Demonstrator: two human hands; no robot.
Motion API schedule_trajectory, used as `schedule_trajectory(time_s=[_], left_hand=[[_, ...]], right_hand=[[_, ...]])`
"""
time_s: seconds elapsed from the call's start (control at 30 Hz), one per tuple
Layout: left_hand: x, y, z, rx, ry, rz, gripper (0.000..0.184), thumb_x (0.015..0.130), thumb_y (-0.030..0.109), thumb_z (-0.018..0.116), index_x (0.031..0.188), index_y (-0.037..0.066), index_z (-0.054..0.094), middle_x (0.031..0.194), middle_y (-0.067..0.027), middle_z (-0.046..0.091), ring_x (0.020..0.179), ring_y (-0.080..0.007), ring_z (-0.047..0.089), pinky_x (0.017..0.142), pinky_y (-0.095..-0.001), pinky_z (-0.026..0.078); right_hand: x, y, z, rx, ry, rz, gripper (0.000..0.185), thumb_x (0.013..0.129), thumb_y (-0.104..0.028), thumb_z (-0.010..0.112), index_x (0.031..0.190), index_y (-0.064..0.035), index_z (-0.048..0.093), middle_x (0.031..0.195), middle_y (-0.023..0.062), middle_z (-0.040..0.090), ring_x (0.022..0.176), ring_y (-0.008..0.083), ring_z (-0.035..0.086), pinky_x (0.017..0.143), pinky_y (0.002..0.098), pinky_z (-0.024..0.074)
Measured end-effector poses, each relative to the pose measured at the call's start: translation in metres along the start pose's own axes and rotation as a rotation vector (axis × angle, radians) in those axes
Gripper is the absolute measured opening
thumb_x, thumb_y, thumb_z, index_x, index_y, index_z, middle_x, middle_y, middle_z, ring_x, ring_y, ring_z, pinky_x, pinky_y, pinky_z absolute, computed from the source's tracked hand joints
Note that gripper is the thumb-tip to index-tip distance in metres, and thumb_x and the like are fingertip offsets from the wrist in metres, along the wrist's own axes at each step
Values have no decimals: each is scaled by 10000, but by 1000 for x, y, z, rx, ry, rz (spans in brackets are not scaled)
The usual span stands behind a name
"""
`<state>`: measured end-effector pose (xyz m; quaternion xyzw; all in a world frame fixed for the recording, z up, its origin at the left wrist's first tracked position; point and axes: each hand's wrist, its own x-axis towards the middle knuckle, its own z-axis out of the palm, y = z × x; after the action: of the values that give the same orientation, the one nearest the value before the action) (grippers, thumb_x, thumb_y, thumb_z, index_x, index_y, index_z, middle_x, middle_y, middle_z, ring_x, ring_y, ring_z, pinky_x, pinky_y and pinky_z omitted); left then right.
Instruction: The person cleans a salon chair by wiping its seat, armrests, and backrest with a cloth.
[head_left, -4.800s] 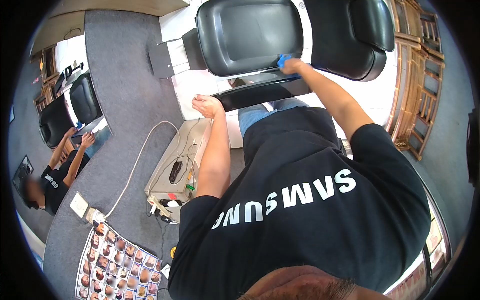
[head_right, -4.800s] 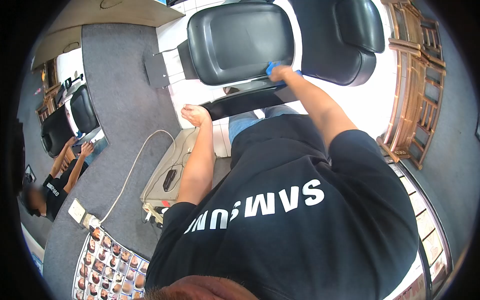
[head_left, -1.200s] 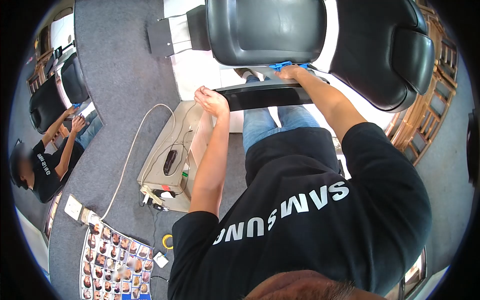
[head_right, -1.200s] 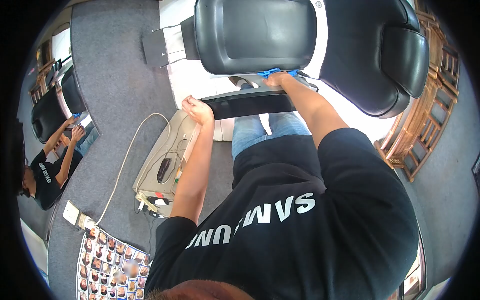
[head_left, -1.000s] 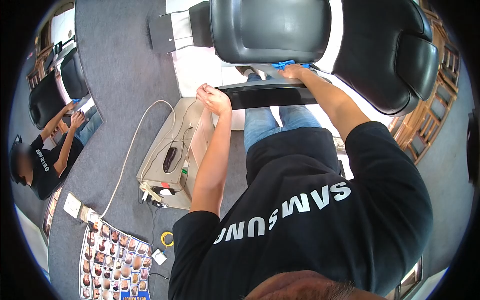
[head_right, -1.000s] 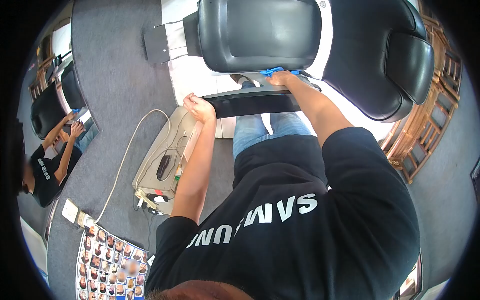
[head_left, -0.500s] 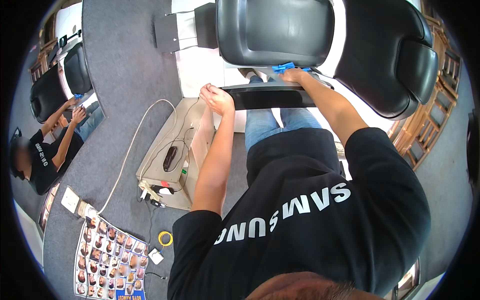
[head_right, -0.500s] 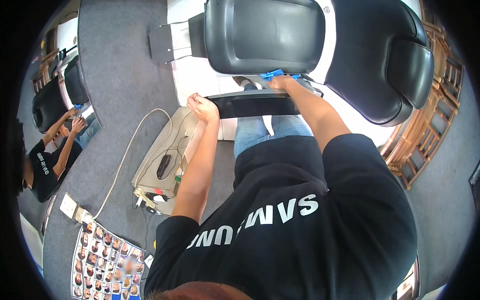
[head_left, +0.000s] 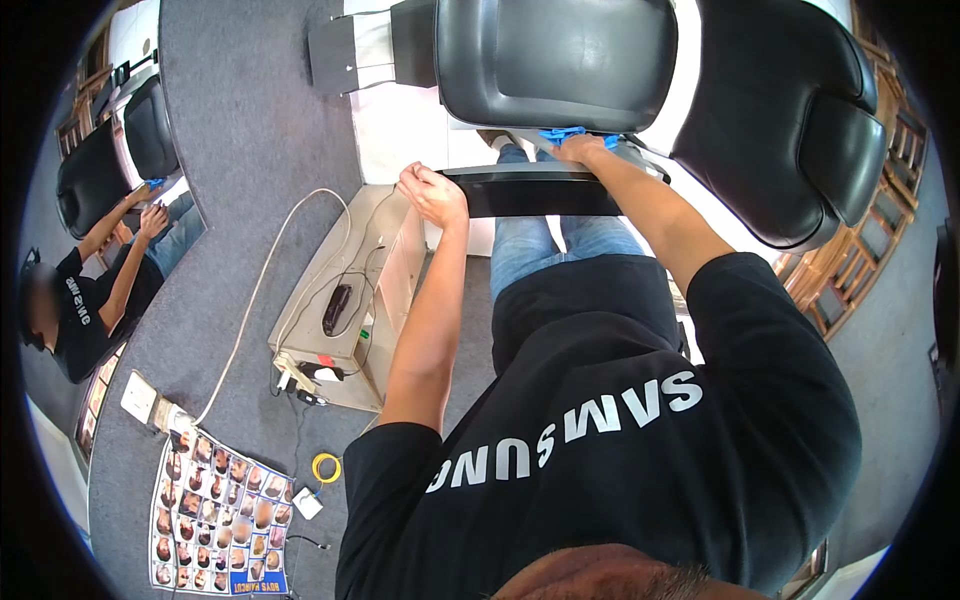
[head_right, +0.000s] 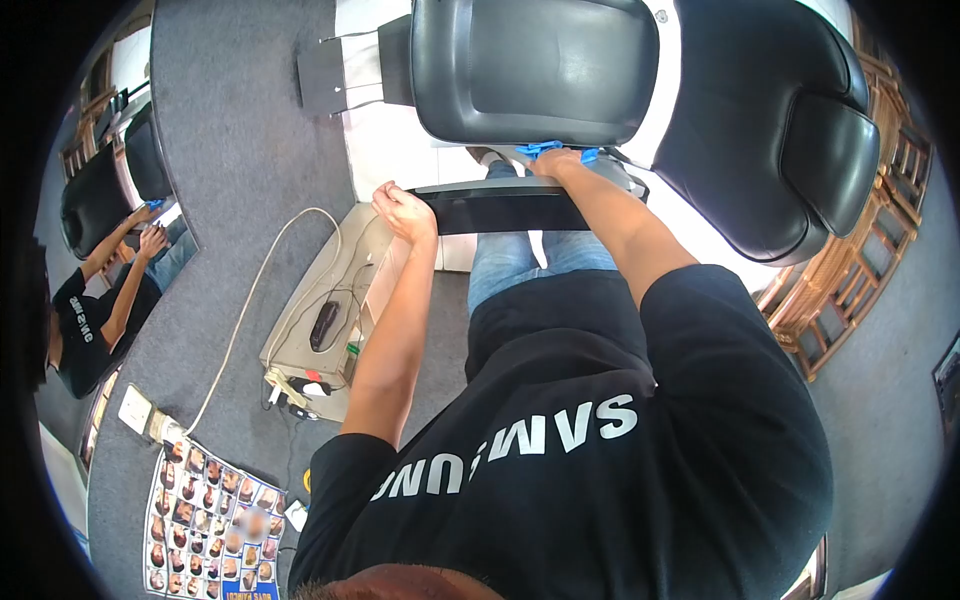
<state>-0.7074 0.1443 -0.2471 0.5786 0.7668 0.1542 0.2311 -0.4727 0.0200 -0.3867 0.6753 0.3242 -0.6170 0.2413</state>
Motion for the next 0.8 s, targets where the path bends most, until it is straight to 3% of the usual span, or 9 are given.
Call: schedule_trajectory(time_s=[0.13,0.33,0.43,0.47,0.6,0.67,0.7,0.77,0.8], left_hand=[[2,-2,2,-7,-6,-10,328,1021,237,418,1090,-13,619,1122,-224,607,1060,-410,591,946,-492,441],[1,-11,5,4,15,82,298,1031,228,432,1088,-11,600,1094,-203,593,1043,-401,597,903,-496,458],[2,-6,2,-16,-10,44,298,1029,217,428,1085,-16,604,1090,-206,593,1044,-401,598,909,-495,458],[2,-5,2,-4,-21,14,306,1029,216,421,1083,-21,607,1095,-208,600,1055,-401,597,919,-493,457],[3,-8,4,-12,-10,51,329,1029,227,405,1077,-22,614,1106,-210,610,1069,-401,592,939,-490,450],[2,-3,2,-18,-13,36,353,1028,239,390,1063,-21,627,1113,-209,618,1083,-396,582,963,-485,437],[3,-3,1,-20,-20,29,353,1027,238,390,1062,-21,628,1111,-210,620,1084,-396,581,964,-485,436],[4,-3,1,-25,-33,15,354,1025,236,390,1061,-22,630,1107,-212,623,1087,-396,579,966,-485,435],[3,-3,2,-27,-29,24,356,1023,236,388,1060,-22,631,1105,-212,624,1084,-396,580,965,-484,435]], right_hand=[[-2,-13,-4,-9,-5,115,753,1003,-638,427,1489,-72,527,1596,164,430,1492,372,372,1201,579,239],[-3,-14,-2,-45,21,9,714,1004,-624,428,1461,-93,564,1574,185,453,1488,389,372,1209,604,199],[-11,-3,-11,-87,-77,-142,704,1004,-620,427,1446,-92,577,1561,198,464,1484,375,382,1212,616,172],[-14,-1,-10,-86,-58,-173,665,1027,-576,411,1419,-68,588,1532,212,490,1465,362,409,1202,579,247],[6,-36,5,45,149,-561,572,1063,-479,394,1329,-28,624,1425,248,563,1357,414,501,1131,524,390],[35,-70,17,116,187,-719,556,1051,-476,432,1303,-24,633,1387,255,589,1337,426,517,1140,530,385],[62,-90,21,-60,141,-713,503,1055,-423,439,1336,-27,568,1411,272,562,1333,426,519,1133,511,407],[46,-124,12,34,152,-548,443,1030,-330,470,1328,-20,577,1420,249,570,1351,383,526,1117,499,430],[52,-124,16,-30,186,-577,427,1025,-298,463,1333,-31,590,1427,228,575,1350,374,534,1113,508,433]])
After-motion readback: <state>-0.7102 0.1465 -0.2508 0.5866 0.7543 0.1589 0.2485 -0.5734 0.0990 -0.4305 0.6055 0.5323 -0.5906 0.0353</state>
